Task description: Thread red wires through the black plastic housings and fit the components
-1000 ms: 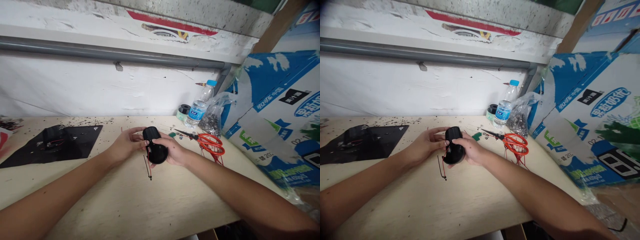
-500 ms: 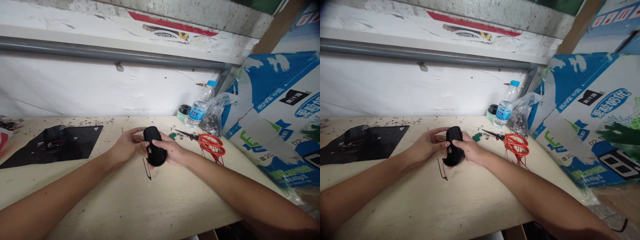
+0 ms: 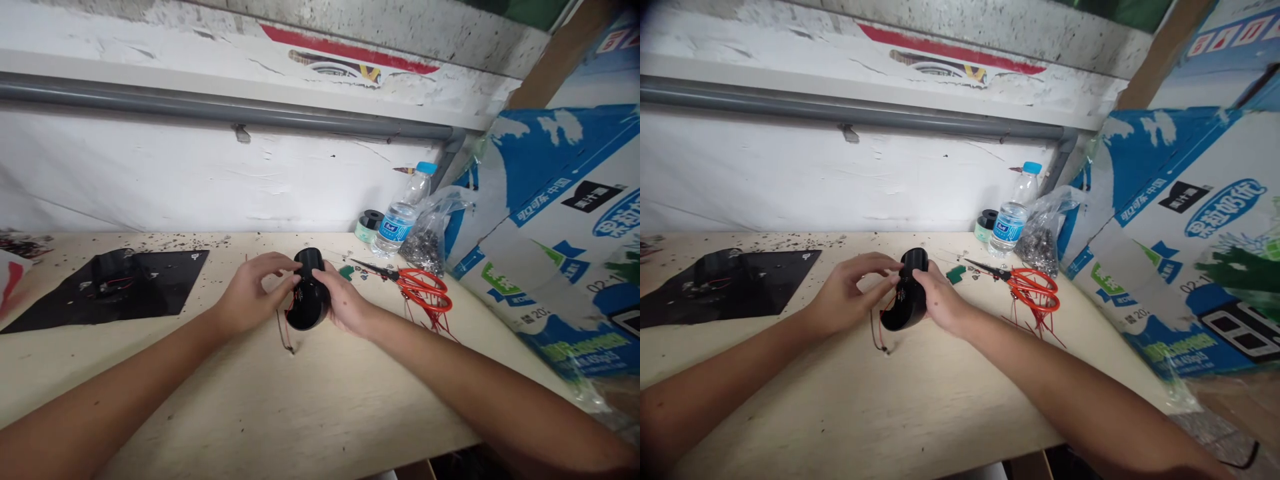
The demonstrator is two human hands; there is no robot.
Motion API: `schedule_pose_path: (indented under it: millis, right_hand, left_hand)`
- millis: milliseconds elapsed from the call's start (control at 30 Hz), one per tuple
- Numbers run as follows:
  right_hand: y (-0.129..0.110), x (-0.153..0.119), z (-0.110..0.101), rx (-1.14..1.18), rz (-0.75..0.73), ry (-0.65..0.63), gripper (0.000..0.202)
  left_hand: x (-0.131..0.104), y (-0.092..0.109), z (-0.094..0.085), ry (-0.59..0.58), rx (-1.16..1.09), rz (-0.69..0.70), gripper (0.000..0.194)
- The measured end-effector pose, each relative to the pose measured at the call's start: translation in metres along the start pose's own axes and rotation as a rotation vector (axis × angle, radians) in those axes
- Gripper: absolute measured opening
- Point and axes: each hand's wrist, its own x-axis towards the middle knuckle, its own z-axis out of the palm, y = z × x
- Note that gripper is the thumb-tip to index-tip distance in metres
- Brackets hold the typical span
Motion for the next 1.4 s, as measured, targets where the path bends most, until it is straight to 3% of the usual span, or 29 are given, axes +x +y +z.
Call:
schedule_pose_path:
  millis: [67, 167, 767, 1000, 1233, 1400]
  right_hand:
    - [0.003, 0.001, -0.001, -0.053, -0.061, 0.028, 0.029]
    - [0.004, 0.001, -0.001, -0.122, -0.116, 0.055, 0.027]
    - [-0.001, 0.001, 0.001, -0.271, -0.142, 0.094, 0.024]
    - [-0.002, 0.001, 0.003, -0.267, -0.123, 0.079, 0.024]
    - [0.012, 0.006, -0.001, -0.085, -0.077, 0.133, 0.021]
    - [0.016, 0.007, -0.003, -0.027, -0.065, 0.126, 0.02]
  left_hand:
    - [0.0, 0.0, -0.001, -0.069, 0.129, 0.16, 0.021]
    - [0.001, -0.002, -0.001, -0.092, 0.236, 0.22, 0.02]
    - [-0.001, 0.007, 0.015, -0.008, 0.048, -0.063, 0.024]
    - [-0.002, 0.007, 0.01, -0.067, 0.176, 0.123, 0.024]
    - [-0.004, 0.004, 0.017, 0.025, 0.015, -0.05, 0.021]
    - [-0.005, 0.0, 0.017, -0.008, 0.021, -0.04, 0.018]
